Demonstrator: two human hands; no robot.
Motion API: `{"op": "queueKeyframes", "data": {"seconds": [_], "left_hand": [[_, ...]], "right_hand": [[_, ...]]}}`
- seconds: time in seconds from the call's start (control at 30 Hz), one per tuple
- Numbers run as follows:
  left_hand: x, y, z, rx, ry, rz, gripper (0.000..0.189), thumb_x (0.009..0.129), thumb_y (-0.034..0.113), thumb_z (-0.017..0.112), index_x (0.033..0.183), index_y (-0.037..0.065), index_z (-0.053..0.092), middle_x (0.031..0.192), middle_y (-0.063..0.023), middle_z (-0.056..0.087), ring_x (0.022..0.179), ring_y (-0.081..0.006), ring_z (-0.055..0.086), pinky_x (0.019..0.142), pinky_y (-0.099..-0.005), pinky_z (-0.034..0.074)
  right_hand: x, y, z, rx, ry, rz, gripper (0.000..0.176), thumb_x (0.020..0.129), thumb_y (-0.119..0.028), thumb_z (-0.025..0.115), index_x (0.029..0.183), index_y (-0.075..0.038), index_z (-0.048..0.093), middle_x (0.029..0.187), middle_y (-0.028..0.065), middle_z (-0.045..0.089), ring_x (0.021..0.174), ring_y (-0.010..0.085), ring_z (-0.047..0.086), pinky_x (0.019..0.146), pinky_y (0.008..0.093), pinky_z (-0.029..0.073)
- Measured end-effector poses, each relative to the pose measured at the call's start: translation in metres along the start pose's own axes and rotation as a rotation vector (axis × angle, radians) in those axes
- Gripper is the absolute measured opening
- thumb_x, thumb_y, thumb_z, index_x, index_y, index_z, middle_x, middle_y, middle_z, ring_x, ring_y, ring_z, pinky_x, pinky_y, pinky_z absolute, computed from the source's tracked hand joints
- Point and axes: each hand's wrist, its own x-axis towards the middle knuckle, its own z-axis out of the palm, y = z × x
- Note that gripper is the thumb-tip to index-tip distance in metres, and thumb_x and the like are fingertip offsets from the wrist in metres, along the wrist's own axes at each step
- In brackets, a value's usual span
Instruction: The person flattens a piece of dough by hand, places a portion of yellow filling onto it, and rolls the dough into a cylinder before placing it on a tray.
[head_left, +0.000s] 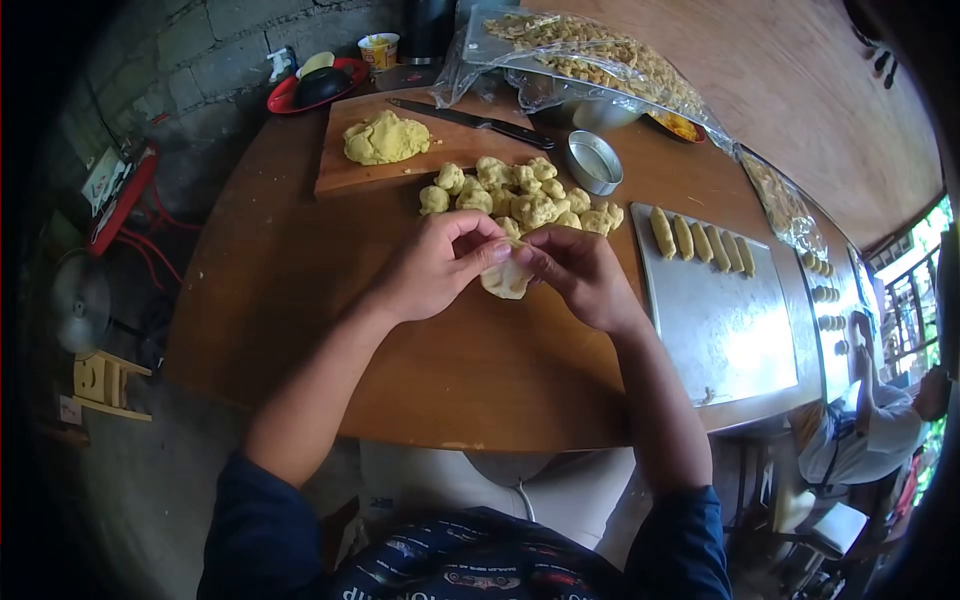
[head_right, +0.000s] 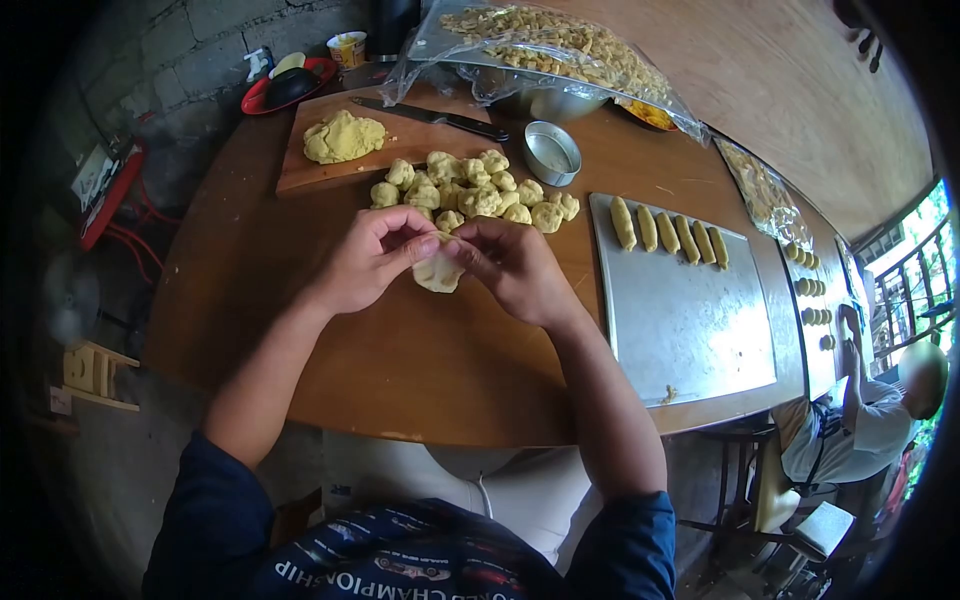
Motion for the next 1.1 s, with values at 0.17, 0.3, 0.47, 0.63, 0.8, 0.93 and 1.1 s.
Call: {"op": "queueKeyframes", "data": {"seconds": [0.17,0.3,0.47,0.63,0.8,0.93,1.1], "left_hand": [[0.0,-0.009,0.001,0.038,-0.021,-0.065,0.016,0.115,0.015,0.073,0.115,-0.001,0.077,0.097,0.002,0.075,0.088,-0.0046,0.063,0.081,-0.027,0.055],[-0.001,-0.012,-0.003,0.177,-0.262,-0.221,0.016,0.112,0.013,0.075,0.116,-0.002,0.078,0.099,-0.0041,0.082,0.09,-0.0076,0.07,0.083,-0.0308,0.058],[-0.052,0.031,0.008,0.39,-0.401,-0.236,0.021,0.101,0.018,0.082,0.112,0.0,0.082,0.105,-0.02,0.084,0.098,-0.0324,0.082,0.089,-0.0446,0.063],[-0.105,0.024,0.05,0.635,-0.089,-0.031,0.038,0.1,0.02,0.084,0.136,0.011,0.076,0.12,-0.0127,0.074,0.123,-0.036,0.07,0.108,-0.0484,0.055],[-0.113,0.014,0.058,0.787,0.0,0.08,0.059,0.104,0.023,0.08,0.159,0.012,0.063,0.146,-0.0131,0.065,0.142,-0.036,0.059,0.122,-0.0512,0.046],[-0.122,0.007,0.059,0.843,0.017,0.055,0.06,0.107,0.026,0.077,0.163,0.012,0.06,0.159,-0.0132,0.059,0.153,-0.0367,0.051,0.128,-0.0533,0.04],[-0.129,-0.003,0.058,0.863,0.014,0.061,0.066,0.107,0.033,0.078,0.165,0.009,0.056,0.171,-0.0134,0.053,0.162,-0.0398,0.045,0.134,-0.054,0.037]], "right_hand": [[0.001,0.0,0.003,0.041,0.006,-0.011,0.029,0.11,-0.027,0.083,0.115,0.001,0.079,0.097,0.0049,0.08,0.089,0.0103,0.069,0.082,0.0322,0.057],[-0.003,-0.01,-0.013,-0.365,-0.244,0.052,0.029,0.103,-0.027,0.088,0.119,-0.004,0.083,0.103,0.0108,0.083,0.095,0.0197,0.077,0.087,0.0389,0.06],[-0.047,-0.028,0.02,-0.432,-0.38,-0.125,0.029,0.104,-0.032,0.083,0.117,-0.007,0.083,0.101,0.0163,0.082,0.101,0.0331,0.08,0.091,0.0475,0.063],[-0.101,-0.017,0.046,-0.581,-0.033,-0.2,0.033,0.098,-0.022,0.087,0.127,-0.007,0.079,0.128,0.0163,0.073,0.128,0.04,0.065,0.116,0.0512,0.048],[-0.109,-0.005,0.054,-0.539,0.084,-0.169,0.039,0.097,-0.023,0.087,0.132,-0.008,0.077,0.134,0.0174,0.071,0.128,0.0415,0.065,0.117,0.052,0.049],[-0.111,0.003,0.061,-0.725,0.147,-0.304,0.046,0.098,-0.03,0.086,0.136,-0.007,0.074,0.133,0.0189,0.071,0.129,0.0443,0.064,0.115,0.0533,0.05],[-0.113,-0.002,0.06,-0.616,0.136,-0.216,0.051,0.098,-0.033,0.085,0.141,-0.008,0.072,0.138,0.0186,0.07,0.136,0.0437,0.063,0.12,0.0541,0.048]]}}
